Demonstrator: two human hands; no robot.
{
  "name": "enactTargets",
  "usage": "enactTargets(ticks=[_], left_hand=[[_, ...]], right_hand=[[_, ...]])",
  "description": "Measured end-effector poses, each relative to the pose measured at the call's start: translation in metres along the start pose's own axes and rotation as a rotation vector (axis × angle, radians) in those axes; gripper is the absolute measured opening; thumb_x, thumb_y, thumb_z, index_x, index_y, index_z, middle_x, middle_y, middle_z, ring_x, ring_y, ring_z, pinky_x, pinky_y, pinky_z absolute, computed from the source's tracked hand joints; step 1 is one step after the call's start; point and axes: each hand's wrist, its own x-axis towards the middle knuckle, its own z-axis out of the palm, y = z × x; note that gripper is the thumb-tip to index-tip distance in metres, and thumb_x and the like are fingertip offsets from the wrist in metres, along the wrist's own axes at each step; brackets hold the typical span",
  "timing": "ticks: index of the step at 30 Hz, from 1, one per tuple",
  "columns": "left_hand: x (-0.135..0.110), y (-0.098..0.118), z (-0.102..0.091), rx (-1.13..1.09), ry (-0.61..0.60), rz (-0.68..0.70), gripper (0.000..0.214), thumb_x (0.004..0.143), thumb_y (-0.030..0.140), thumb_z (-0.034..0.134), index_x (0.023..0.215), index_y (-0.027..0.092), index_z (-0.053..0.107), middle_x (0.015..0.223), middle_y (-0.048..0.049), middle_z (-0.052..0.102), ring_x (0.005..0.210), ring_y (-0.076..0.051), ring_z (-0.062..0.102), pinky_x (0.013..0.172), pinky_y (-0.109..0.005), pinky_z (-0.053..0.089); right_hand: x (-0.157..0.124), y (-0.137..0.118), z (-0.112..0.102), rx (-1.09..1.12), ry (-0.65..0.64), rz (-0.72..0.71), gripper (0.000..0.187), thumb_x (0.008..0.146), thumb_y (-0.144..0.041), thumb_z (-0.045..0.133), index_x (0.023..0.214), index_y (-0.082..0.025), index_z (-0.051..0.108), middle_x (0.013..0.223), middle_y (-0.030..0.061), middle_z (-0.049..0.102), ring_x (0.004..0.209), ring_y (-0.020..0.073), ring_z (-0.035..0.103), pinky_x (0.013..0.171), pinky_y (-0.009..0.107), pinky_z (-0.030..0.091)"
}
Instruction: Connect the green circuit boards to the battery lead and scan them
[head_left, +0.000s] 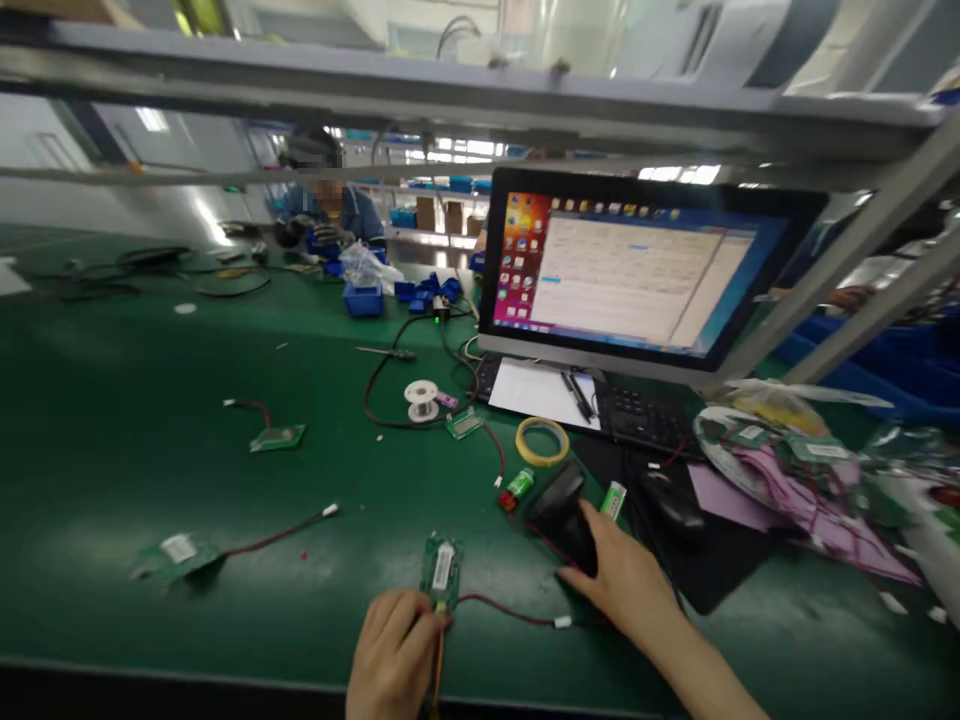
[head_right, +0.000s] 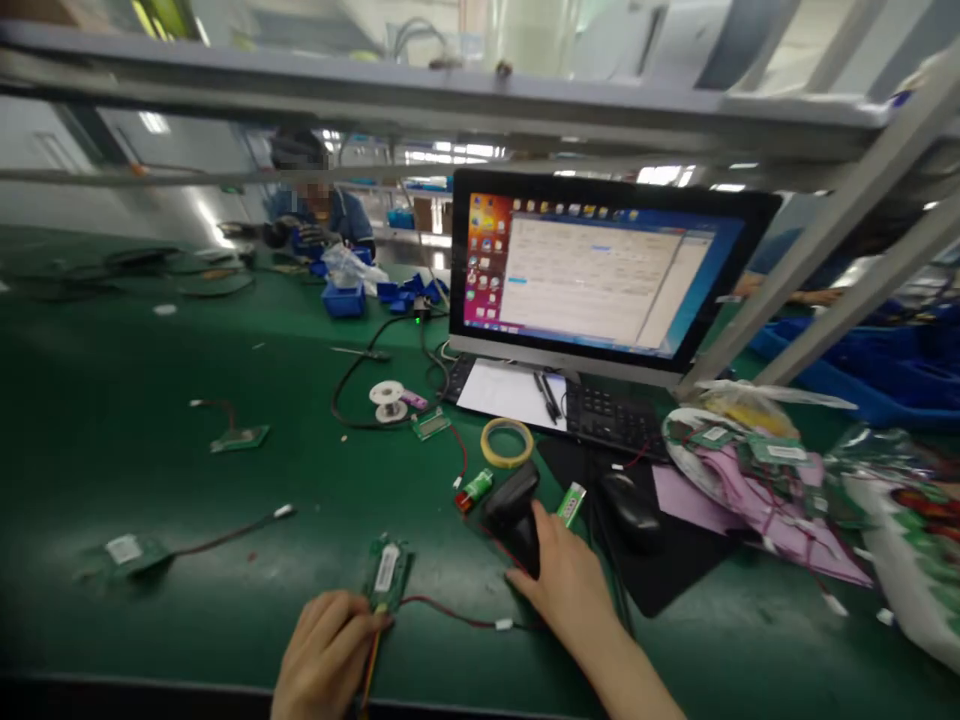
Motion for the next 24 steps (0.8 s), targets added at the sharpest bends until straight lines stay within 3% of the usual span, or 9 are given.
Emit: enactTargets(ticks=[4, 8, 10, 14, 16, 19, 24], left_hand=[[0.005, 0.003, -0.002, 0.027, 0.004, -0.007, 0.013, 0.080, 0.009, 0.051, 0.074, 0.018, 0.059, 0.067, 0.0001, 0.052, 0.068, -0.012, 0.045, 0.064, -0.026, 0.036], [0.007, 0.006, -0.003, 0.043, -0.038, -0.052, 0.013, 0.082, 0.013, 0.050, 0.073, 0.017, 0.058, 0.068, -0.0003, 0.052, 0.070, -0.012, 0.043, 0.066, -0.027, 0.036], [0.005, 0.007, -0.002, 0.050, -0.054, -0.062, 0.013, 0.083, 0.015, 0.049, 0.072, 0.017, 0.057, 0.070, -0.0005, 0.053, 0.071, -0.012, 0.043, 0.067, -0.028, 0.036], [0.003, 0.005, -0.002, 0.064, -0.063, -0.058, 0.011, 0.082, 0.015, 0.051, 0.072, 0.016, 0.055, 0.070, -0.0007, 0.052, 0.071, -0.012, 0.042, 0.066, -0.027, 0.035], [0.003, 0.005, -0.002, 0.054, -0.049, -0.046, 0.009, 0.082, 0.015, 0.051, 0.074, 0.016, 0.055, 0.070, -0.0007, 0.052, 0.071, -0.012, 0.042, 0.066, -0.027, 0.035], [0.003, 0.004, -0.002, 0.043, -0.045, -0.035, 0.008, 0.082, 0.014, 0.051, 0.075, 0.016, 0.054, 0.071, -0.0007, 0.052, 0.071, -0.012, 0.041, 0.066, -0.027, 0.035], [0.002, 0.004, -0.002, 0.048, -0.055, -0.036, 0.009, 0.082, 0.014, 0.050, 0.074, 0.015, 0.052, 0.071, -0.0008, 0.051, 0.071, -0.012, 0.041, 0.066, -0.027, 0.034]], right_hand=[[0.005, -0.012, -0.008, 0.159, -0.090, -0.063, 0.059, 0.067, -0.017, 0.045, 0.124, -0.008, 0.037, 0.106, 0.0150, 0.057, 0.094, 0.0244, 0.058, 0.079, 0.036, 0.047], [0.005, -0.026, -0.046, 0.369, -0.408, -0.181, 0.036, 0.066, -0.021, 0.052, 0.101, -0.014, 0.052, 0.080, 0.0037, 0.061, 0.075, 0.0184, 0.059, 0.067, 0.027, 0.048], [0.004, -0.033, -0.062, 0.436, -0.531, -0.187, 0.034, 0.063, -0.027, 0.060, 0.094, -0.015, 0.055, 0.074, 0.0015, 0.061, 0.072, 0.0183, 0.058, 0.062, 0.025, 0.048], [0.003, -0.037, -0.076, 0.377, -0.435, -0.143, 0.014, 0.069, -0.030, 0.055, 0.075, -0.018, 0.058, 0.065, 0.0006, 0.060, 0.063, 0.0164, 0.056, 0.054, 0.025, 0.047], [0.002, -0.040, -0.081, 0.374, -0.459, -0.233, 0.009, 0.068, -0.026, 0.053, 0.071, -0.020, 0.058, 0.062, 0.0004, 0.059, 0.062, 0.0164, 0.057, 0.055, 0.025, 0.047], [0.000, -0.054, -0.091, 0.378, -0.579, -0.361, 0.019, 0.059, -0.016, 0.053, 0.076, -0.021, 0.059, 0.069, 0.0008, 0.062, 0.066, 0.0163, 0.059, 0.059, 0.023, 0.048], [0.003, -0.087, -0.101, 0.371, -0.729, -0.384, 0.036, 0.055, -0.006, 0.044, 0.087, -0.018, 0.056, 0.084, 0.0018, 0.063, 0.071, 0.0127, 0.059, 0.065, 0.019, 0.046]])
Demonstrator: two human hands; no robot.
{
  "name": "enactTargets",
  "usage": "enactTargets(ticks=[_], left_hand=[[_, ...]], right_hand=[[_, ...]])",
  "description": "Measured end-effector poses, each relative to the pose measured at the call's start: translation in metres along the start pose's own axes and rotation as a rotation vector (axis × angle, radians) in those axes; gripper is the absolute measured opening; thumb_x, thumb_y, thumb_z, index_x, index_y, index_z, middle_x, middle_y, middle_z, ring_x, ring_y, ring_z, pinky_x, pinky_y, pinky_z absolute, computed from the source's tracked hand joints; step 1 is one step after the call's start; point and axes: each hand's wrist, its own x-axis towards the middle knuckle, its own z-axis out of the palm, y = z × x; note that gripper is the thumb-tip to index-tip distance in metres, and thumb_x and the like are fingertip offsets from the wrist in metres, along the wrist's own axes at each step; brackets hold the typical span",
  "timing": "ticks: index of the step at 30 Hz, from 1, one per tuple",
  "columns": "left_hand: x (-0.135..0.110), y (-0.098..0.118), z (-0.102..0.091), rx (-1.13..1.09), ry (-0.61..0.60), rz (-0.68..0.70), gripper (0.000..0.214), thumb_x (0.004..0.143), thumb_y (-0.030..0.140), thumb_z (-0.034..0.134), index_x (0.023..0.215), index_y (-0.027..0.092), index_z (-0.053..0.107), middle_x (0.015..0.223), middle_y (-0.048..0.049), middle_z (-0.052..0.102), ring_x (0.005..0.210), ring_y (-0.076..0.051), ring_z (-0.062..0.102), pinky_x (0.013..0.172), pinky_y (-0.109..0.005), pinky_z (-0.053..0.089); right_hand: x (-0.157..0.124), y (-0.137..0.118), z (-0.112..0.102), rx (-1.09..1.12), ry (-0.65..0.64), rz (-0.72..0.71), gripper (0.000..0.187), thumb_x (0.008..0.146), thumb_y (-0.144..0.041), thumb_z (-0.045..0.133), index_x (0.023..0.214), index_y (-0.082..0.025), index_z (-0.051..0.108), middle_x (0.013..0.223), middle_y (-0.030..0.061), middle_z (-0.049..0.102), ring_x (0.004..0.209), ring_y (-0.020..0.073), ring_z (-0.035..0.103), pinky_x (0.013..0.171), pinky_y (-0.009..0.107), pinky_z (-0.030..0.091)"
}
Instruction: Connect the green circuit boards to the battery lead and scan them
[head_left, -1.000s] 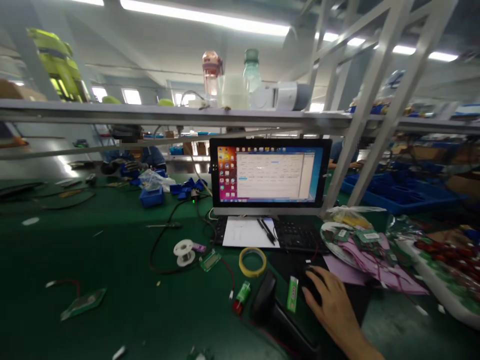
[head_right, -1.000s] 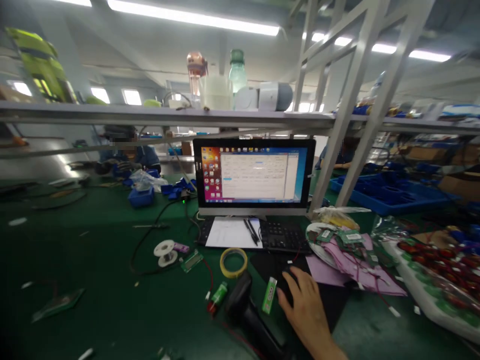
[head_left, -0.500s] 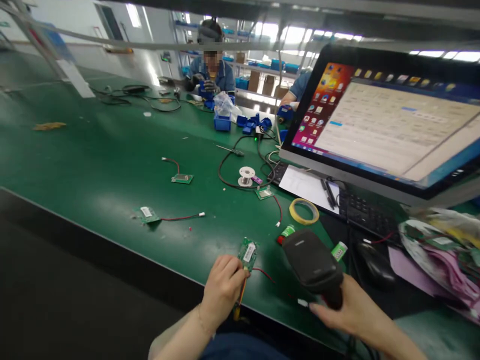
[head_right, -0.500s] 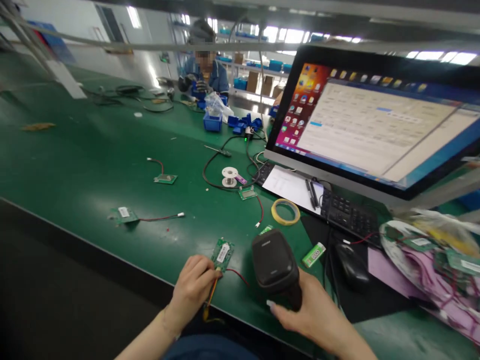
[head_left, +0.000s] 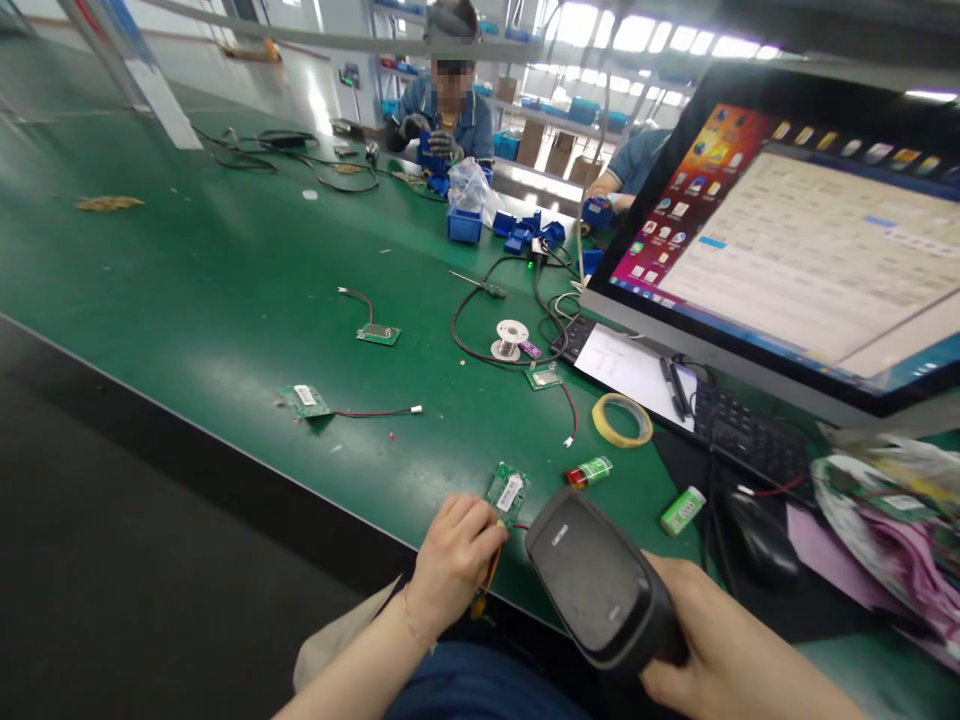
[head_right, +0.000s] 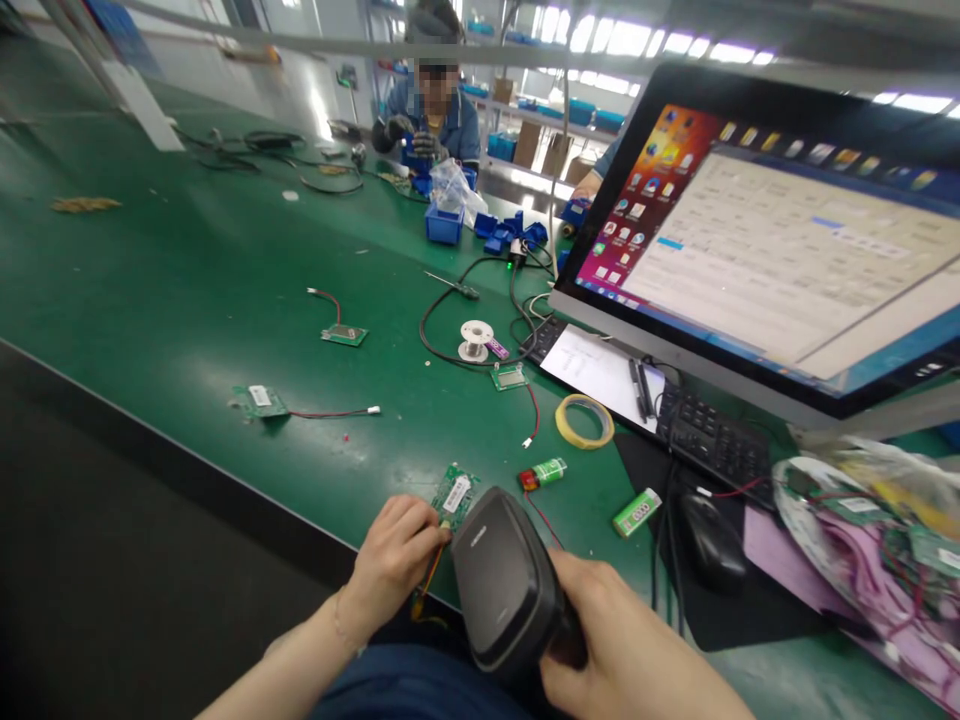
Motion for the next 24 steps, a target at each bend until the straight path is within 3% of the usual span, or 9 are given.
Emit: enactTargets(ticks=[5, 18, 21, 24], left_hand=[[-0.001, 0.000, -0.001, -0.008, -0.014, 0.001, 0.010, 0.083, 0.015, 0.049, 0.074, 0.015, 0.052, 0.072, -0.0014, 0.051, 0.072, -0.012, 0.041, 0.067, -0.027, 0.035], [-0.001, -0.002, 0.000, -0.024, -0.029, 0.004, 0.008, 0.083, 0.014, 0.049, 0.078, 0.016, 0.055, 0.071, -0.0019, 0.052, 0.072, -0.013, 0.042, 0.066, -0.028, 0.034], [0.000, 0.000, -0.001, -0.040, -0.009, 0.007, 0.009, 0.082, 0.012, 0.049, 0.078, 0.016, 0.056, 0.070, -0.0016, 0.052, 0.071, -0.013, 0.042, 0.066, -0.027, 0.034], [0.002, 0.002, -0.003, -0.045, 0.032, 0.027, 0.009, 0.081, 0.009, 0.051, 0.077, 0.016, 0.057, 0.069, -0.0012, 0.052, 0.070, -0.012, 0.042, 0.065, -0.027, 0.035]], right_hand=[[0.004, -0.006, 0.001, 0.043, -0.068, -0.013, 0.037, 0.054, -0.005, 0.042, 0.086, -0.019, 0.056, 0.086, 0.0031, 0.063, 0.075, 0.0149, 0.058, 0.071, 0.023, 0.046], [-0.009, -0.016, -0.009, 0.038, -0.128, 0.059, 0.026, 0.051, -0.008, 0.043, 0.074, -0.018, 0.052, 0.073, -0.0006, 0.059, 0.066, 0.0123, 0.054, 0.063, 0.019, 0.042], [-0.012, 0.000, -0.014, 0.025, -0.030, 0.089, 0.025, 0.055, -0.010, 0.045, 0.077, -0.019, 0.052, 0.077, -0.0002, 0.060, 0.069, 0.0129, 0.054, 0.063, 0.020, 0.042], [-0.004, 0.040, -0.015, -0.095, 0.251, 0.269, 0.021, 0.067, -0.018, 0.045, 0.086, -0.017, 0.052, 0.077, 0.0030, 0.060, 0.067, 0.0157, 0.057, 0.063, 0.025, 0.043]])
